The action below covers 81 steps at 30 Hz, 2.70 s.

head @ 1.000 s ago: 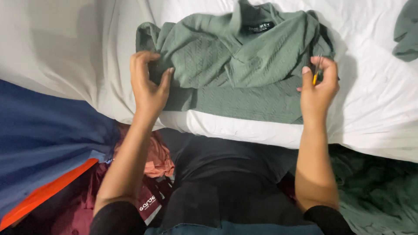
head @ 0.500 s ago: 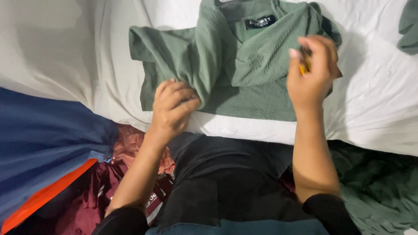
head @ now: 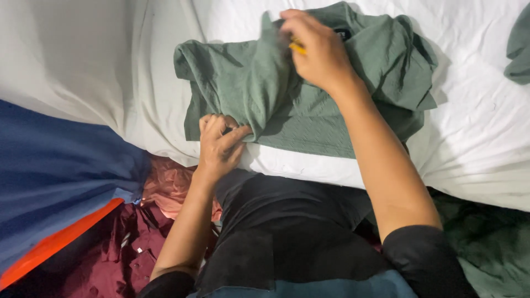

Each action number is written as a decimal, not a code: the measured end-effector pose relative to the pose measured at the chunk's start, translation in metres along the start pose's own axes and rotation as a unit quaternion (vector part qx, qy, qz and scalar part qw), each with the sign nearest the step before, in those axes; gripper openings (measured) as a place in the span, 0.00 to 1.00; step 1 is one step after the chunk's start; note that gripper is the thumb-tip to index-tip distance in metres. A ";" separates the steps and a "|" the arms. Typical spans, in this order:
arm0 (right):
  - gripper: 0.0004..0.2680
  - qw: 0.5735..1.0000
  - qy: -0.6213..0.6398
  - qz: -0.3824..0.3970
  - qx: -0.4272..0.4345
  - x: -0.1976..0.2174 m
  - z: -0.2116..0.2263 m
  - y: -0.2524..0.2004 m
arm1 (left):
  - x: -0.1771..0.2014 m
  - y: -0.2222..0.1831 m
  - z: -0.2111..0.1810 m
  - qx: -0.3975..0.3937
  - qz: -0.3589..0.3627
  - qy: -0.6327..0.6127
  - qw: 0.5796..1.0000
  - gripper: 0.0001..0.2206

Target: Inspecting, trimming loose threads, and folding a green textured shirt

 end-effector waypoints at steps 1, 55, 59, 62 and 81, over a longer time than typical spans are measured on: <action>0.14 1.000 0.002 0.003 0.002 0.004 0.001 -0.010 | 0.000 0.001 -0.001 0.003 -0.002 0.002 1.000 0.13; 0.08 0.939 -0.210 -0.193 -0.191 0.025 0.103 -0.260 | 0.016 0.091 0.008 0.081 0.002 -0.063 0.995 0.03; 0.06 0.905 0.002 -0.228 -0.361 0.035 0.107 -0.238 | 0.042 0.086 0.011 0.103 -0.046 -0.126 0.986 0.02; 0.04 0.890 0.073 -0.243 -0.380 0.050 0.105 -0.204 | 0.057 0.084 0.012 0.123 -0.073 -0.150 0.978 0.03; 0.08 0.969 -0.165 -0.155 -0.098 0.084 0.048 -0.141 | 0.034 0.031 -0.015 0.000 0.113 0.069 0.991 0.23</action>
Point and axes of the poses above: each hand's wrist, its own y-axis towards the middle knuckle, its own x-axis out of the back of the hand, z = x × y, the point moved 1 cm from there along y, towards the middle knuckle, and after that the axes turned 7 degrees about -z, right-handed, at the moved point
